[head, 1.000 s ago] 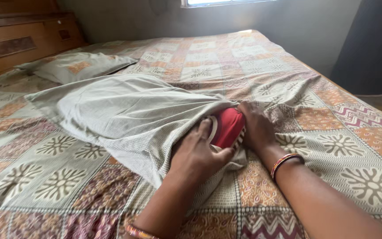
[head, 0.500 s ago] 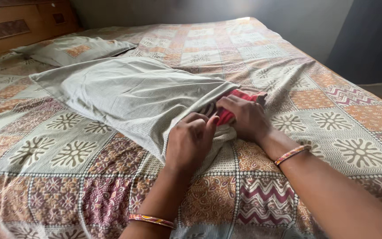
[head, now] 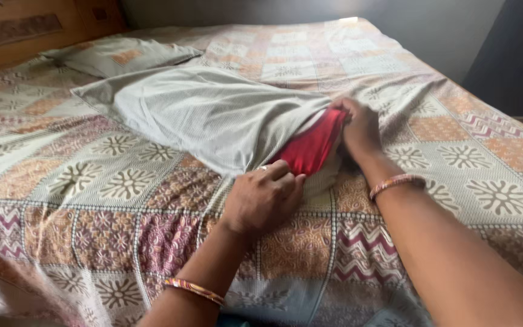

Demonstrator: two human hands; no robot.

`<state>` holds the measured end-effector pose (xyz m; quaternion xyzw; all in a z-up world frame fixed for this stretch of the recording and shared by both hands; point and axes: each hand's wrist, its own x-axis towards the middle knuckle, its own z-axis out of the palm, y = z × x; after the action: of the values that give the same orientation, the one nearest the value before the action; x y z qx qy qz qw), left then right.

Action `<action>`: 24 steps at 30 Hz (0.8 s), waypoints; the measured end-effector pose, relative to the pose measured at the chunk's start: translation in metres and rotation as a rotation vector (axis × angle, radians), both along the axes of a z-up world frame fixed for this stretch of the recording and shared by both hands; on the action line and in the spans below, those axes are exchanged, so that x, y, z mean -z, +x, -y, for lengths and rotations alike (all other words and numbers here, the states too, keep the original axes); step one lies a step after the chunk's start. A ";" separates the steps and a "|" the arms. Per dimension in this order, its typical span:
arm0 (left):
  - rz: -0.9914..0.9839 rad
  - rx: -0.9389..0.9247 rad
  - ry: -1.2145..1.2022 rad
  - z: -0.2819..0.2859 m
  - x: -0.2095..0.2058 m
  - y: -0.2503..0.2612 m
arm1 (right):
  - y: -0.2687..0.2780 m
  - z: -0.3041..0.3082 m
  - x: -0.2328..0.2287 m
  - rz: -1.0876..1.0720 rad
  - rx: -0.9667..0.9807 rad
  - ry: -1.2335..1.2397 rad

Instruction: The person inserts a pillow into a pillowcase on a bed. They align the pillowcase opening, push the pillow inside, and smooth the case to fit the pillow.

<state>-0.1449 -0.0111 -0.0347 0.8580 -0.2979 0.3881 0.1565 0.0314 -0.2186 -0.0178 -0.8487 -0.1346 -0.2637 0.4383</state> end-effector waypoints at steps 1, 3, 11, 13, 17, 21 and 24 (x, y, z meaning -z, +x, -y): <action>-0.011 -0.024 -0.024 -0.001 -0.002 0.001 | -0.005 0.002 0.002 0.287 -0.042 -0.108; -0.029 -0.069 -0.074 0.000 -0.002 -0.001 | -0.026 0.006 0.007 0.642 -0.119 -0.328; -0.109 -0.124 -0.199 0.003 -0.003 -0.008 | -0.092 -0.003 -0.019 0.898 -0.363 -0.580; -0.097 -0.095 -0.211 0.005 -0.002 -0.010 | -0.090 -0.003 -0.019 0.782 -0.380 -0.428; -0.091 -0.084 -0.026 0.006 -0.001 -0.009 | -0.079 0.000 -0.013 0.658 -0.306 -0.265; -0.283 0.044 0.257 0.001 -0.003 -0.006 | -0.056 0.001 -0.022 0.498 -0.192 -0.293; -0.070 0.053 0.311 -0.010 -0.006 -0.008 | -0.042 0.001 -0.027 0.352 -0.120 -0.305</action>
<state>-0.1532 -0.0011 -0.0292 0.8767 -0.3712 0.3031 0.0420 -0.0111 -0.2193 0.0089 -0.8364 -0.2972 -0.3579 0.2898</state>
